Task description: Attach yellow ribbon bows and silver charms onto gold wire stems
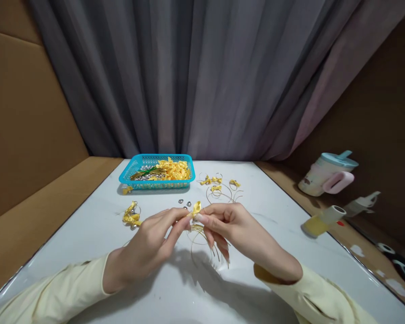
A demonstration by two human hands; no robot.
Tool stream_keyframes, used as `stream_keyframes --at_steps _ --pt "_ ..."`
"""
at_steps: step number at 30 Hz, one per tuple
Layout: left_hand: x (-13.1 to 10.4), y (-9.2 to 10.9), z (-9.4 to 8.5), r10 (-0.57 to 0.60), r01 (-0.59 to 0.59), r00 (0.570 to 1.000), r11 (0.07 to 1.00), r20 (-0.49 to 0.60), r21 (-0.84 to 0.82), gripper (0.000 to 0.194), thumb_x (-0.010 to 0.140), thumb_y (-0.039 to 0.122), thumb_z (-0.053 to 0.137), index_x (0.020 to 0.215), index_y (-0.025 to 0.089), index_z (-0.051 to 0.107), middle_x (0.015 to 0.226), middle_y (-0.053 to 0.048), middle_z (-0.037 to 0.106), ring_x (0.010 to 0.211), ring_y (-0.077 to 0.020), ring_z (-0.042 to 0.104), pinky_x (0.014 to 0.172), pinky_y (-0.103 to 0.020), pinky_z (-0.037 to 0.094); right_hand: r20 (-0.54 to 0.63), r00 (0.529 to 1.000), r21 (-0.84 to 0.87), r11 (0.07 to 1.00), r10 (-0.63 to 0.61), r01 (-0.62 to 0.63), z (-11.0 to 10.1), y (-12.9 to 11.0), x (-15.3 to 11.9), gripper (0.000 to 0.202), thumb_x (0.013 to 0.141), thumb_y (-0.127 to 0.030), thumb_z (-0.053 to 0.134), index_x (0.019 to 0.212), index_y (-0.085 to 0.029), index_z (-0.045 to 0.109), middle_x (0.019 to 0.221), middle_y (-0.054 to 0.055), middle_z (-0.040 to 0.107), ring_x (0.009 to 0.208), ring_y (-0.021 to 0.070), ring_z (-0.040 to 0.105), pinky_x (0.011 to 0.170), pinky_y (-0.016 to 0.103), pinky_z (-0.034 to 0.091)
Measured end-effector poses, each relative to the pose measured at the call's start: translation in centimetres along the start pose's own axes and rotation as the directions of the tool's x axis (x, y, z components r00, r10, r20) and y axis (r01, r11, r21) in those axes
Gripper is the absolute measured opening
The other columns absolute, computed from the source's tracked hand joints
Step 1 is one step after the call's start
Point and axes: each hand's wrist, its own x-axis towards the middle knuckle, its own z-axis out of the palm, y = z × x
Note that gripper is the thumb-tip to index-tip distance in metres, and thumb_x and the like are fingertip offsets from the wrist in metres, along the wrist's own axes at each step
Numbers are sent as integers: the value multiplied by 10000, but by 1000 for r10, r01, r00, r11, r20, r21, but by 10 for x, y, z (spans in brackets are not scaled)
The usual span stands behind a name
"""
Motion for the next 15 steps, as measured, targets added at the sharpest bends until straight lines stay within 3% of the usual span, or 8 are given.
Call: stream_keyframes --at_steps 3,9,15 --pt "1 -1 1 31 -31 1000 999 -3 6 134 887 72 454 949 155 539 786 10 627 684 -68 587 665 -148 443 10 1000 92 996 -17 16 2 2 2 276 808 -382 585 699 -129 595 480 -49 533 304 24 405 308 135 358" --pt "3 0 -2 -18 18 1000 999 5 -34 112 879 68 450 897 142 533 696 28 585 605 -51 547 586 -127 427 74 995 371 928 -63 31 3 12 8 233 798 -319 614 670 -131 567 458 -54 528 301 18 337 291 132 335" --pt "5 -2 -4 -108 109 994 990 18 -91 106 883 94 446 898 157 529 668 37 579 576 -51 526 556 -140 416 33 988 293 946 -152 136 2 23 17 223 812 -321 603 703 -127 598 508 -24 585 334 27 405 343 143 376"
